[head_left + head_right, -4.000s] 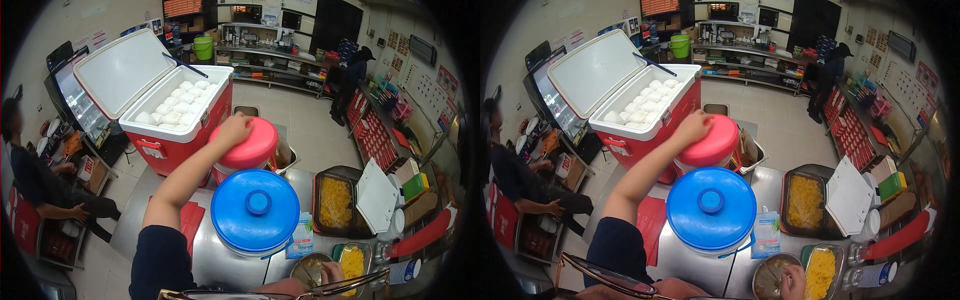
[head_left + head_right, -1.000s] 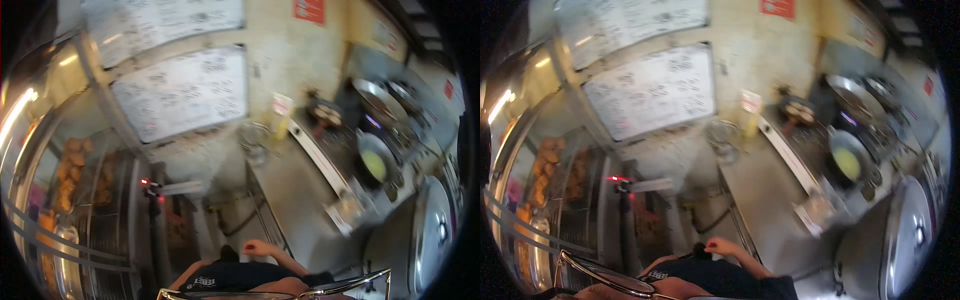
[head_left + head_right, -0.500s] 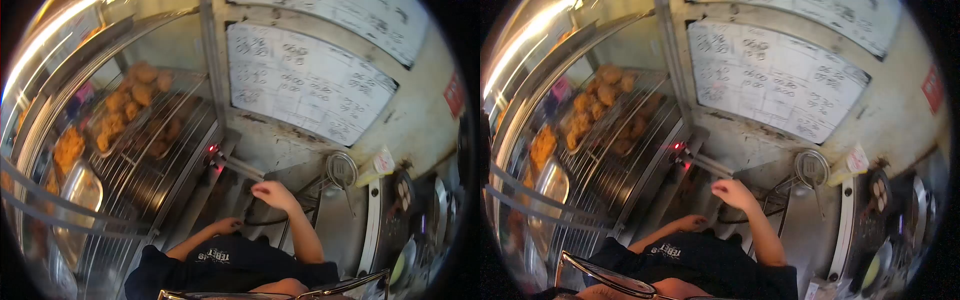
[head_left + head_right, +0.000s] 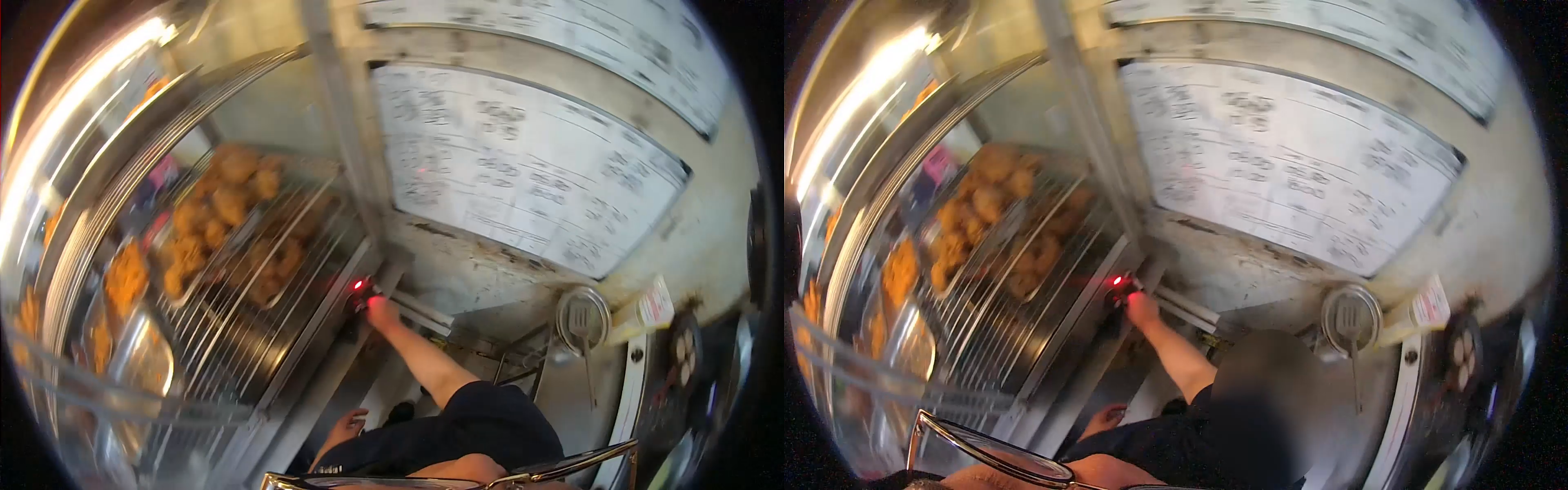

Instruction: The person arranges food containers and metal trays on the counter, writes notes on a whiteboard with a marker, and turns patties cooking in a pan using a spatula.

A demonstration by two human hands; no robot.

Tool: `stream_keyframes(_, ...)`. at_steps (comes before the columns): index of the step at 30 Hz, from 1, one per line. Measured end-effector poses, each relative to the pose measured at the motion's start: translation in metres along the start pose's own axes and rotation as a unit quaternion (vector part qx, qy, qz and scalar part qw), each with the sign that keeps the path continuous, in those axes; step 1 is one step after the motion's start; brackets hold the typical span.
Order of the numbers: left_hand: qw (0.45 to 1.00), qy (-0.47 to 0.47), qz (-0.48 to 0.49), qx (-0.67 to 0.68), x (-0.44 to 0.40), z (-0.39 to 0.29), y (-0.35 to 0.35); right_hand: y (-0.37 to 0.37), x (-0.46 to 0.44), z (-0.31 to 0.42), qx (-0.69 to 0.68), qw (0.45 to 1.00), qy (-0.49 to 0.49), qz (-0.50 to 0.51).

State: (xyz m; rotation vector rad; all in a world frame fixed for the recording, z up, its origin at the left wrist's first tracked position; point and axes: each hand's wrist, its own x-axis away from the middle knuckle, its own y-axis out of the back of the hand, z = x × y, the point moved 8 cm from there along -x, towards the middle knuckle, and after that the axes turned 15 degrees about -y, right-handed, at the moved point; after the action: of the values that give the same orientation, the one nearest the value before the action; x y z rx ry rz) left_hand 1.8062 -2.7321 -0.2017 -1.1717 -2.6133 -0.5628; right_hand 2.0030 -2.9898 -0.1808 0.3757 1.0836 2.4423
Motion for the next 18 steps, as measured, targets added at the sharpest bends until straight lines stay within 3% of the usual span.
stream_keyframes(1, 0.999, -0.011, 0.034, -0.019, -0.003, 0.006, -0.004, -0.009, -0.005, -0.004, -0.022, 1.0, 0.018, -0.006)
stream_keyframes(2, 0.999, -0.032, 0.007, 0.022, -0.007, 0.015, -0.003, 0.001, 0.001, 0.005, 0.041, 0.999, 0.005, 0.002)
stream_keyframes(3, 0.997, -0.045, -0.01, 0.064, -0.015, 0.016, 0.002, 0.003, 0.0, 0.006, -0.002, 1.0, -0.002, 0.022)
stream_keyframes(4, 0.997, -0.045, 0.054, 0.039, -0.028, 0.011, -0.002, 0.007, 0.003, -0.002, -0.021, 0.996, -0.08, 0.034)
stream_keyframes(6, 0.989, -0.091, 0.046, 0.104, -0.051, -0.005, 0.001, 0.039, 0.03, -0.025, -0.101, 0.963, -0.234, 0.089)
stream_keyframes(7, 0.987, -0.076, 0.116, 0.086, -0.063, -0.003, -0.009, 0.059, 0.054, -0.029, -0.083, 0.976, -0.185, 0.076)
stream_keyframes(9, 0.968, -0.062, 0.052, 0.238, -0.105, -0.004, -0.02, 0.058, 0.112, -0.066, -0.126, 0.924, -0.253, 0.258)
stream_keyframes(11, 0.953, -0.013, 0.122, 0.278, -0.12, -0.028, -0.059, 0.069, 0.166, -0.091, -0.206, 0.935, -0.219, 0.19)
stream_keyframes(12, 0.944, 0.017, 0.177, 0.278, -0.121, -0.037, -0.086, 0.085, 0.196, -0.106, -0.236, 0.936, -0.24, 0.103)
stream_keyframes(15, 0.904, 0.067, 0.356, 0.228, -0.096, -0.063, -0.156, 0.114, 0.296, -0.154, -0.346, 0.872, -0.334, -0.094)
stream_keyframes(18, 0.838, 0.052, 0.527, 0.133, -0.061, -0.084, -0.215, 0.155, 0.397, -0.147, -0.429, 0.805, -0.315, -0.263)
